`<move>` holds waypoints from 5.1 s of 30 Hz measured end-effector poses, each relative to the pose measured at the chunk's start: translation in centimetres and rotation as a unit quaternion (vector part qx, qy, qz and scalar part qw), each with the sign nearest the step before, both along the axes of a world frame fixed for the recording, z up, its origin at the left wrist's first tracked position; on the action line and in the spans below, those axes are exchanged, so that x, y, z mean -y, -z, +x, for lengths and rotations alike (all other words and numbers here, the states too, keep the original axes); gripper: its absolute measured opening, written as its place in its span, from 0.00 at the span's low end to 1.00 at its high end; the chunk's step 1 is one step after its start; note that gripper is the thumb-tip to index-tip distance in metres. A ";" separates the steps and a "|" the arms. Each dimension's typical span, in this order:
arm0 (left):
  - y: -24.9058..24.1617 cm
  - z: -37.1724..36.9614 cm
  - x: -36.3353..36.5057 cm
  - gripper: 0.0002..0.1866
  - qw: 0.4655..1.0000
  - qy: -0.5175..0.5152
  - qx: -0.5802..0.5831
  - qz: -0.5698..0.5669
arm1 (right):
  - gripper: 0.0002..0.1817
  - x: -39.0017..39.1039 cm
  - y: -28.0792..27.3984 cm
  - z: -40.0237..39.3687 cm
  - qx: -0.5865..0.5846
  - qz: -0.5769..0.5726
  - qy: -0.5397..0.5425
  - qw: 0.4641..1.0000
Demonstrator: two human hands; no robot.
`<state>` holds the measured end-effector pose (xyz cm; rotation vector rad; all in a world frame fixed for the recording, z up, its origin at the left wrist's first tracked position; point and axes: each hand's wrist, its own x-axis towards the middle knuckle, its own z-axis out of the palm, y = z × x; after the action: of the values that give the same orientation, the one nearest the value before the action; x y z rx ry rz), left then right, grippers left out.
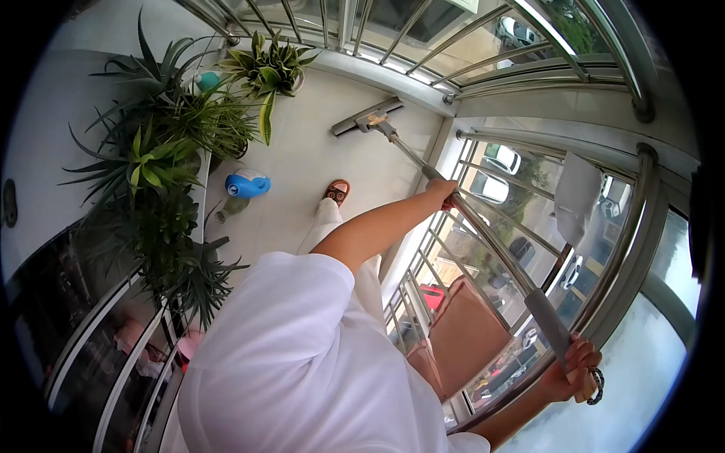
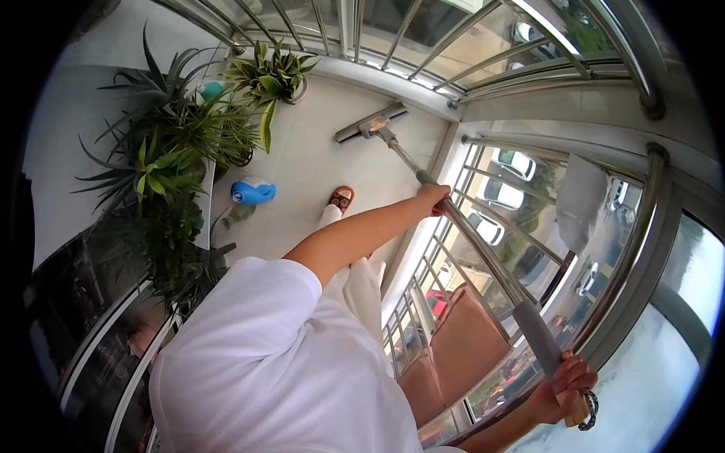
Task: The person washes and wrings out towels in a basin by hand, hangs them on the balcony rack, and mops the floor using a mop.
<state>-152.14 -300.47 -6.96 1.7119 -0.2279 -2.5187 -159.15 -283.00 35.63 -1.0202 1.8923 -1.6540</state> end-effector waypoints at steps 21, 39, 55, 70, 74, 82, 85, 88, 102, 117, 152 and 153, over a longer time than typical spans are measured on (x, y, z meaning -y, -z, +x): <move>4.3 -1.0 -1.7 0.12 0.963 0.238 0.033 -0.120 | 0.26 -9.8 9.2 11.9 -0.136 -0.136 0.100 0.976; 0.8 23.6 -45.2 0.14 0.908 0.418 0.016 -0.026 | 0.15 -48.0 0.6 37.5 -0.044 0.001 0.108 0.993; -4.9 24.1 -39.0 0.11 0.954 0.301 0.007 -0.011 | 0.23 -43.5 -1.2 34.9 -0.089 -0.136 0.145 0.976; 9.8 26.1 -8.8 0.10 0.992 0.105 0.036 -0.067 | 0.10 -24.8 14.9 32.1 0.058 -0.267 -0.013 0.962; 9.0 26.5 -13.7 0.12 0.979 0.171 0.049 -0.102 | 0.12 -29.0 14.3 33.3 0.078 -0.280 0.069 0.954; 6.3 30.1 -36.6 0.09 0.958 0.266 0.086 -0.059 | 0.19 -48.0 8.9 39.4 0.058 -0.201 0.220 0.953; 5.5 32.3 -48.3 0.09 0.949 0.306 0.061 -0.040 | 0.18 -57.5 6.8 43.5 0.030 -0.187 0.277 0.942; 4.3 35.4 -61.0 0.10 0.936 0.348 0.040 -0.029 | 0.17 -67.2 4.5 49.3 0.019 -0.172 0.373 0.912; -0.3 43.5 -89.7 0.15 0.871 0.487 0.042 0.058 | 0.15 -84.7 -4.1 60.5 -0.002 -0.127 0.583 0.802; 0.9 50.4 -67.8 0.14 0.981 0.169 0.086 0.039 | 0.20 -78.8 4.8 52.7 0.106 -0.263 0.143 0.948; -1.5 61.9 -120.4 0.14 0.891 0.385 0.087 0.224 | 0.20 -121.6 -4.3 78.3 -0.010 -0.162 0.416 0.895; -2.8 61.6 -118.9 0.14 0.900 0.360 0.057 0.240 | 0.19 -122.1 -4.6 77.6 -0.001 -0.179 0.324 0.929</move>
<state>-90.51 -181.56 -4.16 2.3026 -0.3163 -3.1992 -81.57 -160.86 40.20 -0.5211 2.1130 -2.4335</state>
